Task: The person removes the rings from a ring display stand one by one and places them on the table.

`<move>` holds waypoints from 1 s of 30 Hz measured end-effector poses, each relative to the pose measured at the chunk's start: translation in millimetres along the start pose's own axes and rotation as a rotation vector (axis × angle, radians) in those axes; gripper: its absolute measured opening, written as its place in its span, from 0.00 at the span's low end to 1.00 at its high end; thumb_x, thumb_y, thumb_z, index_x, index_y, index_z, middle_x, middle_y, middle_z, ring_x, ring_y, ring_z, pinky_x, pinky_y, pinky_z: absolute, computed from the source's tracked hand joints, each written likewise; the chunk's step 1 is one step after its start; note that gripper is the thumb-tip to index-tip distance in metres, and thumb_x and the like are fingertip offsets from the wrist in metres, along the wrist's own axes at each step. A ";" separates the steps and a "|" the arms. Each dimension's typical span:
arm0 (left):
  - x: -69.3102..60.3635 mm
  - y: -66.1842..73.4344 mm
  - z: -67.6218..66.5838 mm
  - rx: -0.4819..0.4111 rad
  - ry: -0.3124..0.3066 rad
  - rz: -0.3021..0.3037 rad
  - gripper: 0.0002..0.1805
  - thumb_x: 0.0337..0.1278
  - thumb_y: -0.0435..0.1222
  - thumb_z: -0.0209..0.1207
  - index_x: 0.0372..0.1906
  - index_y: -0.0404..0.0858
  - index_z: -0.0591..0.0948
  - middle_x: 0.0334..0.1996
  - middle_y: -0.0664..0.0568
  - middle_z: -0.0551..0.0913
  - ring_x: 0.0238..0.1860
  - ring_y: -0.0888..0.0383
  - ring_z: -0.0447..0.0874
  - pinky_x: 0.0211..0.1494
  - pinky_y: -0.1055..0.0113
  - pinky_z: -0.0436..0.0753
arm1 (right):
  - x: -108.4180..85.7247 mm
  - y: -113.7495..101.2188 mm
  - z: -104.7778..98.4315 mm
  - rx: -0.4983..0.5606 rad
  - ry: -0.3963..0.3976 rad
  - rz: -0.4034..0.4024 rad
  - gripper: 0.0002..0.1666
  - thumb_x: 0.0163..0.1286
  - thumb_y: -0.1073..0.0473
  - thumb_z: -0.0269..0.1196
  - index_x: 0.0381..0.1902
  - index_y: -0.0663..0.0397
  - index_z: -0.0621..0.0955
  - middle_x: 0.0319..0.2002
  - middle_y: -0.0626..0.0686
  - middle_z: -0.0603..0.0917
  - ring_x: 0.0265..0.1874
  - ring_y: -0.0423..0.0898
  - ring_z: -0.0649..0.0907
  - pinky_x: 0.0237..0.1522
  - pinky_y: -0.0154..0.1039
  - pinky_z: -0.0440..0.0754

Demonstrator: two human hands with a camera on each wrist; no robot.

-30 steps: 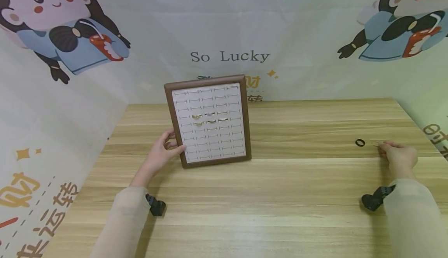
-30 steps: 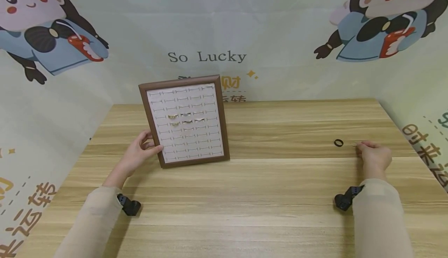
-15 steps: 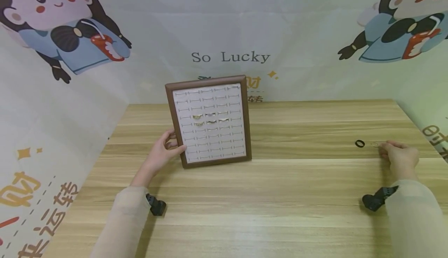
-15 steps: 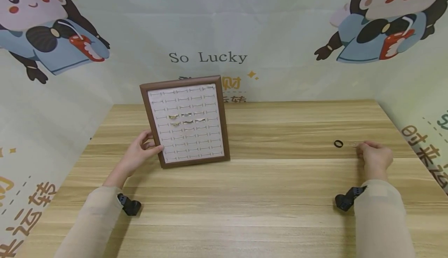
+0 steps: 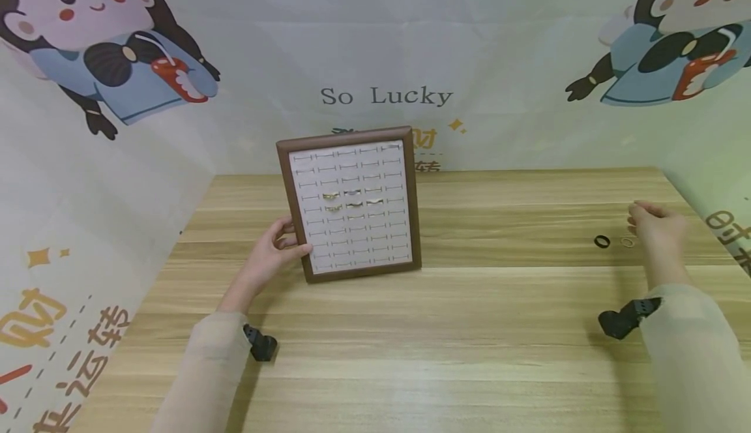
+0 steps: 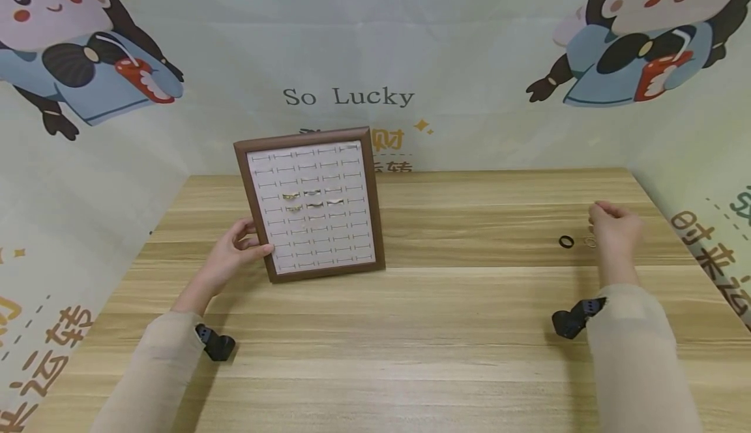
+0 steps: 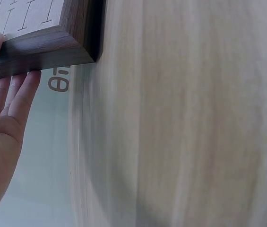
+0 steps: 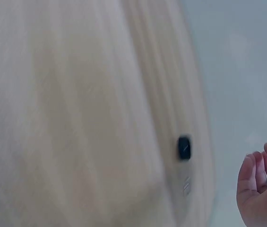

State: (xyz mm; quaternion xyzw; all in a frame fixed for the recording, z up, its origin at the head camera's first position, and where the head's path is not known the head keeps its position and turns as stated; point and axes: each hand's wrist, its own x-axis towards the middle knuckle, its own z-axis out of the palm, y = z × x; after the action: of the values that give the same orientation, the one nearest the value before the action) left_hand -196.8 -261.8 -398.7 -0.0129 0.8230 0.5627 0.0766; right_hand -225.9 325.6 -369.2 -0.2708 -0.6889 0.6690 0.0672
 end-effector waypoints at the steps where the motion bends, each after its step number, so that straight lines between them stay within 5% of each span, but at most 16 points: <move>1: -0.1 0.1 0.0 0.001 -0.001 0.002 0.41 0.71 0.32 0.62 0.81 0.32 0.56 0.75 0.33 0.64 0.76 0.36 0.68 0.74 0.56 0.75 | -1.4 -3.2 3.2 -0.008 -0.024 -0.019 0.12 0.78 0.61 0.56 0.33 0.40 0.78 0.20 0.31 0.78 0.20 0.26 0.80 0.28 0.17 0.79; 8: 0.4 -1.3 0.4 -0.023 -0.004 0.020 0.39 0.71 0.29 0.61 0.80 0.28 0.56 0.74 0.31 0.64 0.75 0.34 0.69 0.58 0.79 0.78 | -15.6 -25.0 36.3 -0.182 -0.093 -0.177 0.06 0.81 0.54 0.55 0.42 0.33 0.76 0.32 0.29 0.76 0.33 0.26 0.77 0.37 0.19 0.79; 15: 0.0 -1.6 0.0 -0.021 -0.008 0.028 0.40 0.72 0.29 0.61 0.80 0.28 0.56 0.75 0.31 0.64 0.75 0.34 0.69 0.57 0.81 0.77 | -32.5 -45.0 75.2 -0.287 -0.104 -0.384 0.05 0.81 0.54 0.56 0.43 0.34 0.77 0.34 0.31 0.75 0.36 0.28 0.76 0.41 0.16 0.78; 23: -1.3 -0.6 0.3 -0.018 -0.004 0.032 0.40 0.71 0.29 0.61 0.80 0.28 0.56 0.74 0.31 0.65 0.74 0.34 0.70 0.57 0.80 0.79 | -61.2 -62.8 117.6 -0.339 -0.144 -0.572 0.22 0.79 0.56 0.59 0.59 0.68 0.82 0.32 0.27 0.76 0.36 0.25 0.75 0.41 0.21 0.74; 30: -0.9 -0.7 0.7 -0.019 -0.004 0.037 0.40 0.71 0.28 0.62 0.80 0.28 0.56 0.73 0.30 0.65 0.74 0.34 0.70 0.57 0.80 0.80 | -93.2 -70.4 152.7 -0.357 -0.249 -0.706 0.20 0.79 0.60 0.60 0.60 0.68 0.82 0.47 0.56 0.85 0.40 0.27 0.77 0.48 0.23 0.75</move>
State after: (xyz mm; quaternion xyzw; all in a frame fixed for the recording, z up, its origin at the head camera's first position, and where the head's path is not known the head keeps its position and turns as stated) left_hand -195.7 -261.5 -399.5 0.0025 0.8176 0.5718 0.0676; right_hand -236.7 150.3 -291.2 0.0577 -0.8476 0.5024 0.1607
